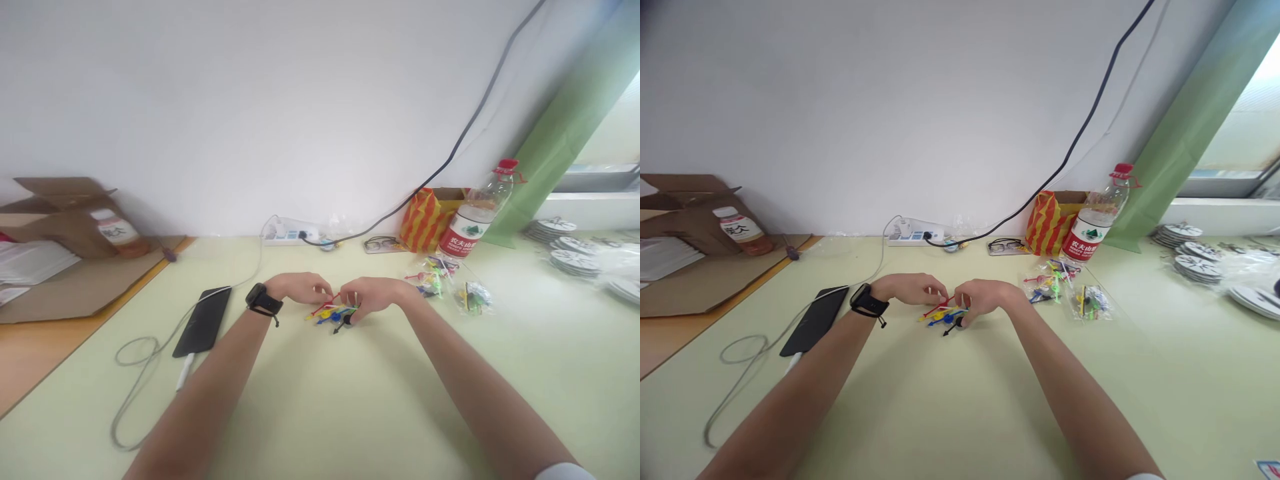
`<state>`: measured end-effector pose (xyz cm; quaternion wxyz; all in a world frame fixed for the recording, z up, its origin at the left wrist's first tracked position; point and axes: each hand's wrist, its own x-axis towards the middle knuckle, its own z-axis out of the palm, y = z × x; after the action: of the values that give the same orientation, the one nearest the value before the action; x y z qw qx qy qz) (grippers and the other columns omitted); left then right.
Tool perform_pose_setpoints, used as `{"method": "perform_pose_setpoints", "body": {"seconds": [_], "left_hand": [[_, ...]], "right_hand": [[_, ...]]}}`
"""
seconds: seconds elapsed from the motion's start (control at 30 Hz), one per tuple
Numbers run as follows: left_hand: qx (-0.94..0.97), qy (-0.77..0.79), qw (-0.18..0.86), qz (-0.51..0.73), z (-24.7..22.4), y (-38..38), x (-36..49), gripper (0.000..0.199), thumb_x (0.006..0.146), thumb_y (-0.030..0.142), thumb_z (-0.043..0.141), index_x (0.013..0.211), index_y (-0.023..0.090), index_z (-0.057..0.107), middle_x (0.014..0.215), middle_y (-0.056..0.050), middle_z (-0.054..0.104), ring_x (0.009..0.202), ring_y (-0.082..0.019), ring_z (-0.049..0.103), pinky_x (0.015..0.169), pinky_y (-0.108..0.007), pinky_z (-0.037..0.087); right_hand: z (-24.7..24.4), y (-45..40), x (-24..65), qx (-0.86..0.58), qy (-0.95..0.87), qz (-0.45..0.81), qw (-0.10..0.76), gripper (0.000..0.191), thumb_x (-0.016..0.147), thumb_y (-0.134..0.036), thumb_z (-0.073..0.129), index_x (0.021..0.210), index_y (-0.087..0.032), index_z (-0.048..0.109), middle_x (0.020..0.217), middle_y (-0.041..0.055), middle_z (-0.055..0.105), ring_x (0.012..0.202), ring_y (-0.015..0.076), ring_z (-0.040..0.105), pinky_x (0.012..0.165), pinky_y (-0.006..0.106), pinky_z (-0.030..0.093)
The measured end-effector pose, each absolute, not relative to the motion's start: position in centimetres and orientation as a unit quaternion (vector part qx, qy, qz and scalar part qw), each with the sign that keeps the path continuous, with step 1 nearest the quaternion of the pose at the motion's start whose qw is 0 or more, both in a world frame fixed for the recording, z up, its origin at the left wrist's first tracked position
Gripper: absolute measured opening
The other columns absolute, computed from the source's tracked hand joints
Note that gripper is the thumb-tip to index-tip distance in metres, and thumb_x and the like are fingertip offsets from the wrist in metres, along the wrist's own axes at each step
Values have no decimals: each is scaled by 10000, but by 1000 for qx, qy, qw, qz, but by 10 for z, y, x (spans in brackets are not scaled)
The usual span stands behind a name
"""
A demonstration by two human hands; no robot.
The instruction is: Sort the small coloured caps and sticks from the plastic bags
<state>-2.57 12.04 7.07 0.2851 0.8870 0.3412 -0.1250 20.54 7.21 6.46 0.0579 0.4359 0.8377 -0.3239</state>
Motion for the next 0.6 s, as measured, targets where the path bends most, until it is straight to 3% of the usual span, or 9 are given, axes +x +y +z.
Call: {"method": "perform_pose_setpoints", "body": {"seconds": [0.17, 0.27, 0.47, 0.6], "left_hand": [[879, 360, 263, -167, 81, 99, -10, 624, 724, 763, 669, 1117, 281, 730, 1067, -45, 754, 885, -237, 681, 718, -292, 469], [890, 357, 232, -166, 79, 89, 1, 614, 655, 681, 766, 1120, 283, 714, 1075, -45, 744, 881, -254, 683, 679, -299, 464], [894, 352, 222, -165, 74, 83, 8, 561, 651, 543, 808, 1153, 307, 715, 1033, -38, 748, 838, -258, 685, 659, -303, 467], [890, 349, 240, -167, 80, 87, 3, 616, 662, 560, 799, 1227, 336, 702, 1031, -32, 747, 847, -255, 687, 684, -306, 467]], "right_hand": [[68, 69, 207, 462, 824, -315, 90, 439, 666, -535, 811, 946, -242, 646, 1078, 28, 699, 901, 232, 656, 644, 287, 435], [70, 68, 206, 467, 822, -310, 101, 433, 651, -527, 814, 924, -234, 650, 1051, 32, 705, 891, 237, 659, 642, 291, 434], [75, 66, 209, 470, 814, -322, 110, 422, 653, -547, 812, 906, -235, 683, 1020, 31, 732, 855, 233, 668, 637, 298, 446], [88, 62, 222, 467, 816, -335, 54, 373, 735, -543, 767, 954, -244, 717, 1028, 37, 745, 865, 225, 675, 672, 296, 468]]}}
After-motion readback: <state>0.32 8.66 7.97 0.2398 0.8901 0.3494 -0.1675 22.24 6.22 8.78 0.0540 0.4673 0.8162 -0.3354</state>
